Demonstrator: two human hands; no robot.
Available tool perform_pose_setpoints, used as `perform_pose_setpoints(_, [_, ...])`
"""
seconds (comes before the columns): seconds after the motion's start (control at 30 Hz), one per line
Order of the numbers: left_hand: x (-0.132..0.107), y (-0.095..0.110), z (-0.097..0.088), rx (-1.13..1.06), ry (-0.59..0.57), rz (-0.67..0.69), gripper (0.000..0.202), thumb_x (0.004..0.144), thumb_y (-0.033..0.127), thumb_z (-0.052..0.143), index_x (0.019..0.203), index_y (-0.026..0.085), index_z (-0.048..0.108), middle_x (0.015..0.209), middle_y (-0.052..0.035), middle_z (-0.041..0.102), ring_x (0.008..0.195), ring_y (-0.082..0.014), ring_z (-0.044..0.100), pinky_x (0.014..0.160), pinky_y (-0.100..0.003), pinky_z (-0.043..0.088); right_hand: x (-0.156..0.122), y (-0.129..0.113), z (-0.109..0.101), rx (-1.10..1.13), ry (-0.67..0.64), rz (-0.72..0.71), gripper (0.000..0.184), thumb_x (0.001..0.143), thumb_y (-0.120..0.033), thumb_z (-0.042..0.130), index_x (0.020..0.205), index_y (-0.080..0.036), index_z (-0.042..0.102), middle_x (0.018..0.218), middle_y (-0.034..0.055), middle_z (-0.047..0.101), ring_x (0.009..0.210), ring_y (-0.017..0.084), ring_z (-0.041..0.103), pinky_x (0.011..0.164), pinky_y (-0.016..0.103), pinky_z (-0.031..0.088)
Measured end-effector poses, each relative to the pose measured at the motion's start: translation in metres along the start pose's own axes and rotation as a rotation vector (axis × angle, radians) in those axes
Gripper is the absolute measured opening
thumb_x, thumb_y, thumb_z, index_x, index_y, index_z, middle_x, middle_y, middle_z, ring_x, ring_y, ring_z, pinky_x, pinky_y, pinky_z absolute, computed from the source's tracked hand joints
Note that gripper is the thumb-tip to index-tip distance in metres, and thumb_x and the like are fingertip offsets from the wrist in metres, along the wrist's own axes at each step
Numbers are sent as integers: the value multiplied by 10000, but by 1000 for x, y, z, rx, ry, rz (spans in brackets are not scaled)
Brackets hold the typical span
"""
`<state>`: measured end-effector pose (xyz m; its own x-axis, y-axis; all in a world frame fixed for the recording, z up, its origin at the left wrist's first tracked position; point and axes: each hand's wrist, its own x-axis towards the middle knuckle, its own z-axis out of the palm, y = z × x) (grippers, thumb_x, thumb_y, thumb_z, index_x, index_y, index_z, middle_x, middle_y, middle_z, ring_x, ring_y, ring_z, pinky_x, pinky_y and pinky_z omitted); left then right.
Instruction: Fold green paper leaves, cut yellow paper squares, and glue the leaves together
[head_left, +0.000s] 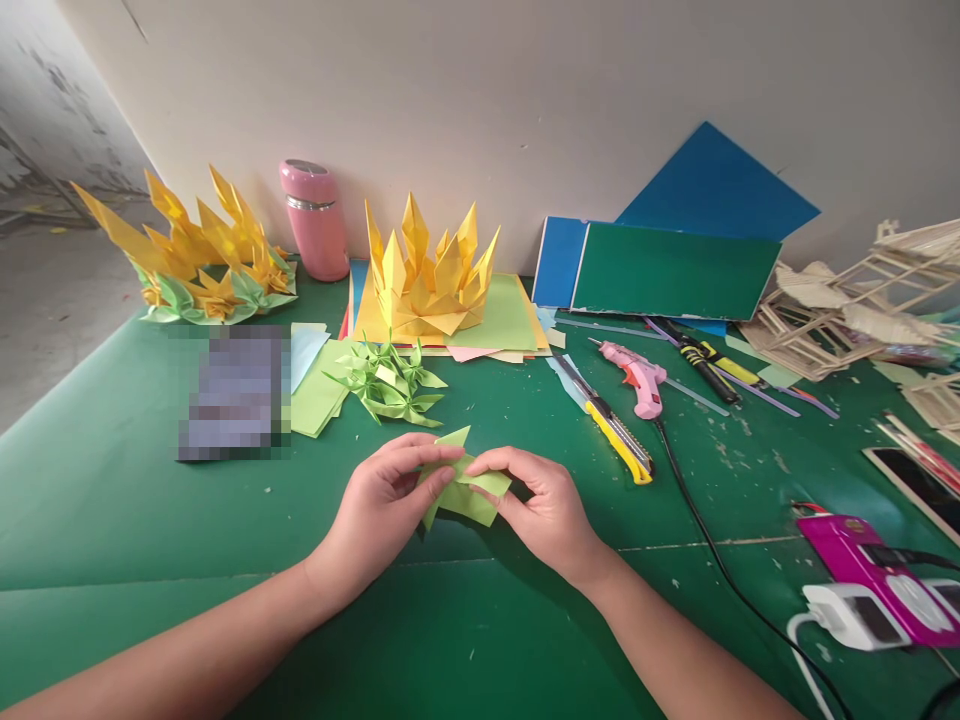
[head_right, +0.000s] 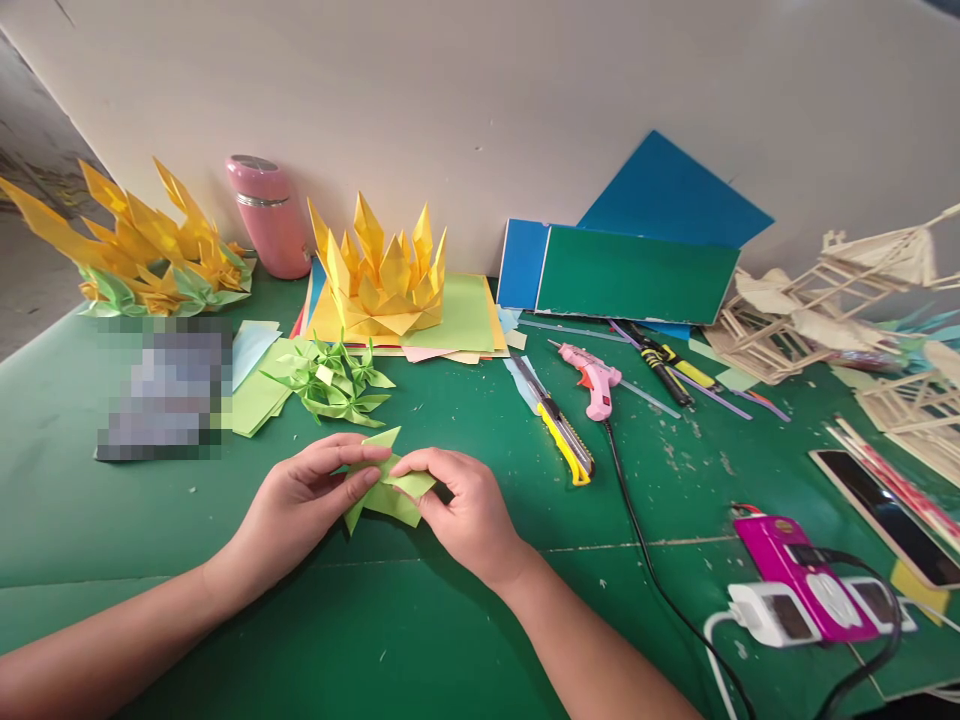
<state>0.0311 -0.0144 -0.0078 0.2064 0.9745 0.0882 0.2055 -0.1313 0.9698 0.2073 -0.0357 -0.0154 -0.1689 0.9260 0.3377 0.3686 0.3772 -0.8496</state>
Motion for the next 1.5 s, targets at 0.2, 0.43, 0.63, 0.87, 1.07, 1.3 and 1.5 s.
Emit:
perform_pose_setpoints(0.2, [-3, -2, 2, 78, 12, 89, 166, 772, 258, 624, 870, 254, 757, 908, -34, 687, 830, -170, 654, 687, -233, 550, 0, 0, 1, 80, 24, 100, 69, 838, -278, 604, 820, -214, 623, 779, 12, 666, 714, 148, 625, 644, 243, 500])
perform_pose_setpoints(0.43, [-5, -5, 2, 131, -21, 223, 190, 787, 212, 630, 916, 279, 753, 886, -17, 687, 766, -140, 651, 645, -198, 543, 0, -1, 4, 156, 82, 182, 103, 819, -307, 609, 804, -205, 606, 740, 6, 642, 663, 132, 624, 602, 225, 509])
perform_pose_setpoints(0.63, [-5, -7, 3, 152, -14, 225, 175, 777, 214, 648, 894, 282, 760, 875, -19, 685, 740, -139, 657, 640, -200, 549, -1, 0, 6, 155, 113, 188, 92, 805, -292, 629, 781, -208, 600, 711, 2, 648, 651, 136, 631, 600, 233, 522])
perform_pose_setpoints(0.87, [-6, -8, 3, 158, -13, 218, 166, 763, 214, 662, 870, 288, 766, 867, -19, 704, 794, -160, 670, 673, -214, 558, -1, -2, 7, 96, 151, 127, 93, 808, -263, 615, 744, -203, 585, 692, 4, 643, 629, 131, 621, 584, 235, 523])
perform_pose_setpoints(1.07, [-6, -5, 6, 122, -33, 215, 181, 769, 153, 620, 841, 265, 742, 841, -8, 705, 779, -140, 659, 610, -182, 538, -3, -5, 7, 1, 173, 59, 97, 809, -239, 607, 725, -199, 581, 669, -6, 626, 578, 117, 584, 541, 223, 497])
perform_pose_setpoints(1.3, [-6, -4, 7, 112, -37, 156, 126, 762, 165, 610, 811, 229, 706, 821, -17, 710, 753, -152, 663, 607, -213, 544, -4, -6, 8, -86, 204, -34, 94, 821, -190, 591, 730, -208, 578, 748, 15, 672, 666, 138, 628, 596, 241, 508])
perform_pose_setpoints(1.5, [-6, -4, 8, 102, -32, 144, 123, 760, 182, 609, 811, 230, 711, 821, -21, 709, 742, -155, 667, 607, -221, 558, -4, -4, 9, -102, 193, -54, 90, 818, -156, 596, 750, -213, 586, 759, 16, 691, 705, 145, 656, 642, 249, 526])
